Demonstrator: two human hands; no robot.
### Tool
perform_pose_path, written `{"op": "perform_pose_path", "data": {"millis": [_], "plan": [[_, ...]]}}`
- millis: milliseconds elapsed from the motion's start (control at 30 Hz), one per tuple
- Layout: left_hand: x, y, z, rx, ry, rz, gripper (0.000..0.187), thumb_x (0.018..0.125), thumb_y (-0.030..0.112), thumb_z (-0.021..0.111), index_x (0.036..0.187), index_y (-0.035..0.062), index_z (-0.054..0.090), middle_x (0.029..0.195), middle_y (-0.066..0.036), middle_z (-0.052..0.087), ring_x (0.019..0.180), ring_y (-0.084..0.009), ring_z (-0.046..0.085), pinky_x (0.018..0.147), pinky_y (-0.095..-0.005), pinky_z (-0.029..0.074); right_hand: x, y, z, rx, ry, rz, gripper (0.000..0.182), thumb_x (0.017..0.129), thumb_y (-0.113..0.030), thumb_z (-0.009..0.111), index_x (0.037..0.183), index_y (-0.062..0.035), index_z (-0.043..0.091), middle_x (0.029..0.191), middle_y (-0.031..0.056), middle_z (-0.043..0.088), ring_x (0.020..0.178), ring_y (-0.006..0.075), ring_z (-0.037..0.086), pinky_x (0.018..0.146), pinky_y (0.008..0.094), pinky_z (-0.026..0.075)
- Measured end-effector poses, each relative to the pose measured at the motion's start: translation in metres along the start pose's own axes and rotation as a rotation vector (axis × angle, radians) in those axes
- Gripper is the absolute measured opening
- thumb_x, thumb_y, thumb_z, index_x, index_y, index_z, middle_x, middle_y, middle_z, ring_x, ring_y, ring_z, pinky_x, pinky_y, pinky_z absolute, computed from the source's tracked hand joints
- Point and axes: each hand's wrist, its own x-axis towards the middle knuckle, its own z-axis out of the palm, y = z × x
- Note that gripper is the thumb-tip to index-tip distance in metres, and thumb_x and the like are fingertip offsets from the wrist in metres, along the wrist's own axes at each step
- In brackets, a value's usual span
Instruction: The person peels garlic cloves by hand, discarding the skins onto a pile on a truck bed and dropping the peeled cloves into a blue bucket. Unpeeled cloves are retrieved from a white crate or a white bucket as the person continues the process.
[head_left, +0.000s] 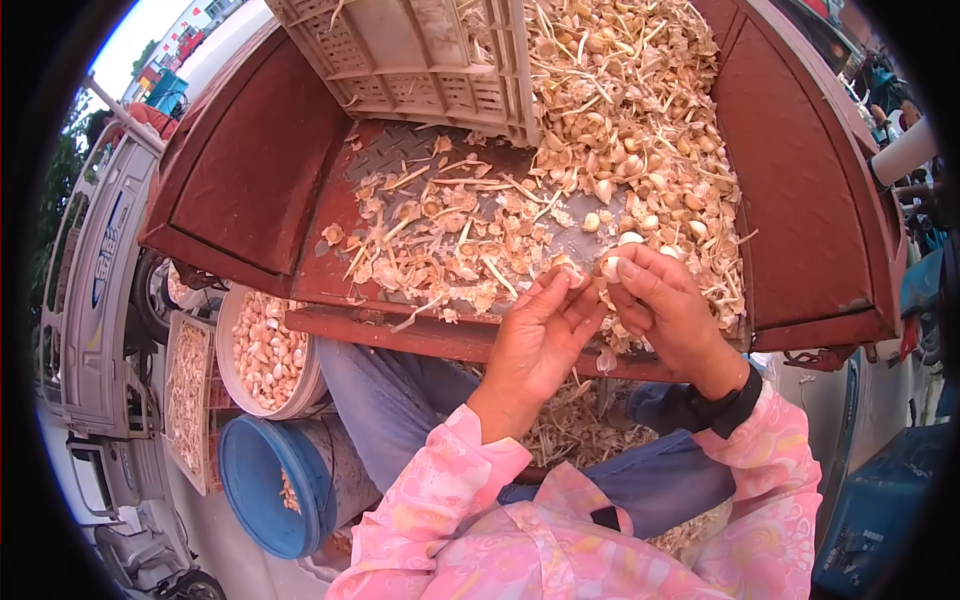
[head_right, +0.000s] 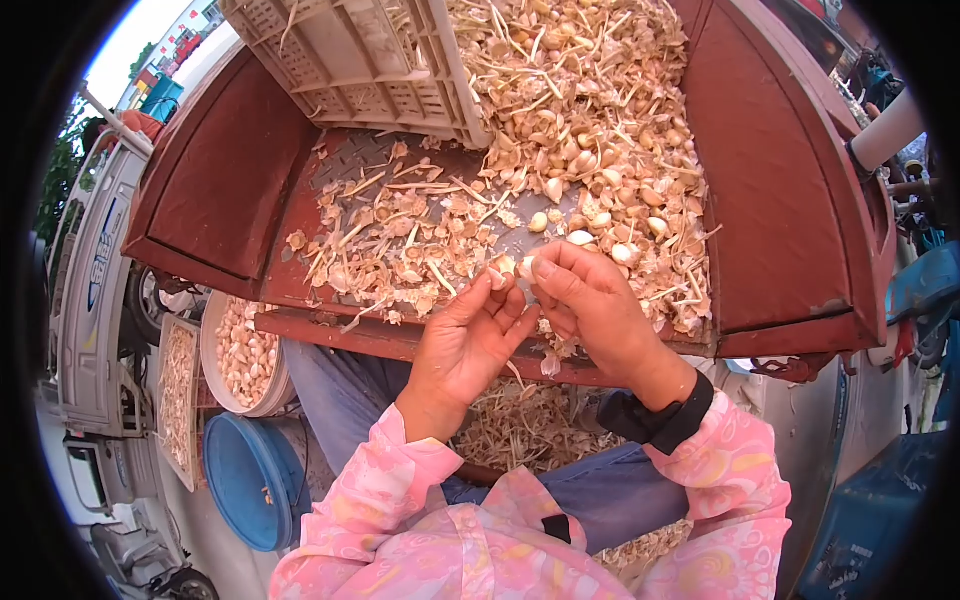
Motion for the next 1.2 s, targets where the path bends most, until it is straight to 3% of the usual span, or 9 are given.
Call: {"op": "perform_pose_path", "data": {"millis": [267, 333, 433, 633, 800, 1000, 1100, 1167, 1200], "plan": [[-0.020, 0.014, 0.002, 0.001, 0.020, 0.094, 0.010, 0.090, 0.016, 0.056, 0.098, 0.0082, 0.056, 0.097, -0.005, 0.061, 0.095, -0.0172, 0.058, 0.089, -0.0412, 0.046, 0.009, 0.003, 0.011, -0.028, -0.099, -0.001, 0.024, 0.093, -0.023, 0.050, 0.107, -0.0035, 0.052, 0.071, -0.0041, 0.044, 0.054, 0.0022, 0.033, 0.048, 0.0169, 0.028], [-0.021, 0.013, -0.001, -0.028, 0.008, 0.105, 0.012, 0.091, 0.019, 0.055, 0.095, 0.0077, 0.058, 0.098, -0.006, 0.060, 0.095, -0.0179, 0.057, 0.090, -0.0437, 0.045, 0.006, -0.001, 0.022, -0.353, -0.147, -0.029, 0.025, 0.091, -0.019, 0.055, 0.110, -0.0035, 0.052, 0.067, -0.0047, 0.043, 0.054, 0.0032, 0.037, 0.049, 0.0194, 0.031], [-0.020, 0.012, -0.018, -0.083, -0.019, 0.079, 0.013, 0.092, 0.019, 0.054, 0.098, 0.0072, 0.055, 0.097, -0.006, 0.058, 0.092, -0.0172, 0.057, 0.083, -0.0376, 0.048, 0.009, 0.012, 0.034, -0.975, -0.233, -0.439, 0.030, 0.084, -0.013, 0.063, 0.111, -0.0033, 0.052, 0.060, -0.0007, 0.040, 0.052, 0.0093, 0.040, 0.049, 0.0255, 0.034], [-0.039, 0.019, -0.018, -0.286, 0.008, 0.062, 0.013, 0.090, 0.010, 0.055, 0.100, 0.0008, 0.055, 0.098, -0.010, 0.056, 0.086, -0.0152, 0.057, 0.082, -0.0294, 0.054, 0.010, -0.015, 0.037, -0.940, 0.016, -0.243, 0.020, 0.087, -0.014, 0.060, 0.102, -0.0024, 0.055, 0.062, -0.0025, 0.039, 0.055, 0.0073, 0.038, 0.050, 0.0239, 0.032], [-0.094, 0.052, 0.009, -0.257, -0.298, 0.056, 0.013, 0.089, 0.008, 0.056, 0.100, 0.0025, 0.054, 0.100, -0.010, 0.052, 0.075, -0.0105, 0.050, 0.063, -0.0201, 0.049, -0.006, -0.091, 0.032, -0.918, 0.092, -0.098, 0.016, 0.092, -0.013, 0.052, 0.083, -0.0006, 0.055, 0.071, -0.0054, 0.046, 0.067, 0.0022, 0.039, 0.059, 0.0183, 0.032], [-0.180, 0.062, 0.046, -0.028, -0.996, 0.214, 0.021, 0.088, 0.018, 0.060, 0.097, 0.0024, 0.050, 0.095, -0.012, 0.053, 0.075, -0.0133, 0.051, 0.061, -0.0215, 0.041, 0.009, -0.065, 0.151, -0.837, -0.394, 0.265, 0.019, 0.091, -0.018, 0.054, 0.082, -0.0005, 0.055, 0.070, -0.0036, 0.046, 0.067, 0.0042, 0.040, 0.058, 0.0201, 0.033], [-0.195, 0.054, 0.057, -0.108, -1.217, 0.360, 0.016, 0.089, 0.009, 0.057, 0.100, -0.0024, 0.055, 0.098, -0.014, 0.056, 0.086, -0.0202, 0.056, 0.074, -0.0280, 0.045, 0.046, 0.002, 0.208, -0.741, -0.664, 0.178, 0.018, 0.090, -0.016, 0.055, 0.097, 0.0006, 0.053, 0.073, -0.0029, 0.047, 0.066, 0.0054, 0.042, 0.059, 0.0211, 0.038], [-0.200, 0.057, 0.055, -0.138, -1.256, 0.448, 0.013, 0.089, 0.007, 0.056, 0.098, -0.0022, 0.057, 0.098, -0.014, 0.056, 0.087, -0.0223, 0.056, 0.076, -0.0301, 0.045, 0.074, 0.025, 0.256, -0.435, -0.673, 0.327, 0.031, 0.089, -0.017, 0.056, 0.111, 0.0035, 0.050, 0.087, 0.0049, 0.057, 0.079, 0.0103, 0.054, 0.069, 0.0246, 0.044], [-0.202, 0.061, 0.053, -0.126, -1.259, 0.477, 0.012, 0.089, 0.008, 0.056, 0.097, -0.0018, 0.057, 0.098, -0.014, 0.056, 0.087, -0.0224, 0.056, 0.075, -0.0303, 0.045, 0.089, 0.040, 0.276, -0.383, -0.682, 0.149, 0.038, 0.088, -0.017, 0.057, 0.117, 0.0044, 0.046, 0.099, 0.0107, 0.056, 0.090, 0.0146, 0.055, 0.076, 0.0273, 0.045]]}}
